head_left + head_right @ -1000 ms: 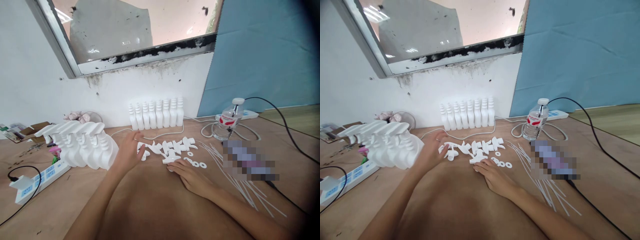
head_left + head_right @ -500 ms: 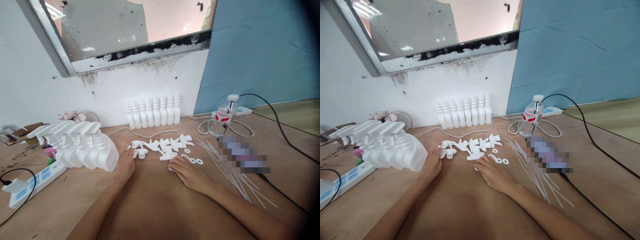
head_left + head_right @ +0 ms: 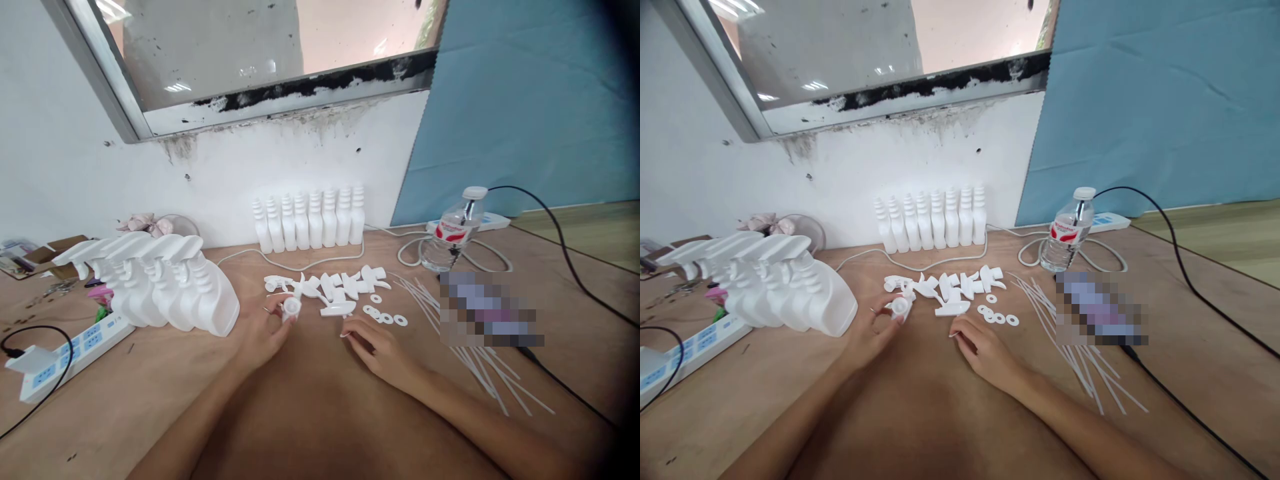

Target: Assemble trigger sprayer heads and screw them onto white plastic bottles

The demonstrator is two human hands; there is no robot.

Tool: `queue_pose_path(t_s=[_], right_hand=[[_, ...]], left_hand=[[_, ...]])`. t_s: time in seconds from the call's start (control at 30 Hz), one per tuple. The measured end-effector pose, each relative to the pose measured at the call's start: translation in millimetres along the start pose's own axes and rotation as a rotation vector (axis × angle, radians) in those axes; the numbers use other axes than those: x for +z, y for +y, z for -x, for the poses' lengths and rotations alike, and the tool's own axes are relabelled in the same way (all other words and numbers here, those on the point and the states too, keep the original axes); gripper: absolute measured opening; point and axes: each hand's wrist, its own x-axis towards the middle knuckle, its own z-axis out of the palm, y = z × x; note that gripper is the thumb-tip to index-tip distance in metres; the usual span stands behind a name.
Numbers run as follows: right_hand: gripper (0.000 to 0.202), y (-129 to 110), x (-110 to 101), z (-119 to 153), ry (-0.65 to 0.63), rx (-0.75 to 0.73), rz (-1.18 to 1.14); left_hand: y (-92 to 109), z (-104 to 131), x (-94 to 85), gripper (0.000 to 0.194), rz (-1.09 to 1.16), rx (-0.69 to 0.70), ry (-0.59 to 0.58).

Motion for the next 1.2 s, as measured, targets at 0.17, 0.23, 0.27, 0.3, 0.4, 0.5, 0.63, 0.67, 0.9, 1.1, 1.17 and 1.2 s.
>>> queue_pose_path(t_s=[0.17,0.23,0.27,0.3,0.4,0.5,0.63,0.67,0.9,1.1,1.17,1.2], right_hand=[[0.024,-7.7,-2.5,1.6,0.152,-0.09,-0.024],[0.029,-11.5,-3.8,2.0,0.178,-0.136,-0.02],[0.03,-13.7,-4.3,1.8,0.176,-0.163,-0.018],[0.031,-16.0,-4.4,1.4,0.169,-0.191,-0.014],[0.029,-22.1,-3.0,-0.6,0.119,-0.244,0.019],[0.028,-25.2,-0.4,-1.8,0.098,-0.253,0.053],[0.03,-25.6,0.4,-2.9,0.142,-0.263,0.062],[0.03,-25.4,0.2,-3.6,0.129,-0.267,0.06],[0.031,-20.8,1.5,-5.5,-0.078,-0.242,-0.003],[0.024,-11.9,3.6,-0.5,-0.064,-0.143,0.067],[0.024,-10.3,4.0,-1.1,-0.091,-0.151,0.09],[0.025,-9.9,4.0,-1.7,-0.1,-0.168,0.092]], left_hand=[[16.0,14.3,29.0,0.03,0.267,-0.068,-0.284],[20.0,16.7,35.5,0.03,0.296,-0.058,-0.351],[21.3,17.1,37.4,0.03,0.31,-0.048,-0.364],[22.3,17.3,38.6,0.03,0.327,-0.038,-0.371],[23.3,17.5,39.8,0.031,0.387,-0.04,-0.377],[23.2,18.4,39.7,0.032,0.411,-0.06,-0.367],[22.3,19.4,39.2,0.033,0.396,-0.056,-0.395],[21.6,19.4,39.3,0.033,0.386,-0.052,-0.404],[15.1,19.4,42.7,0.041,0.528,-0.076,-0.431],[11.8,22.7,38.2,0.029,0.231,0.0,-0.452],[12.5,23.2,34.9,0.03,0.122,0.025,-0.48],[13.3,22.9,33.3,0.03,0.082,0.045,-0.491]])
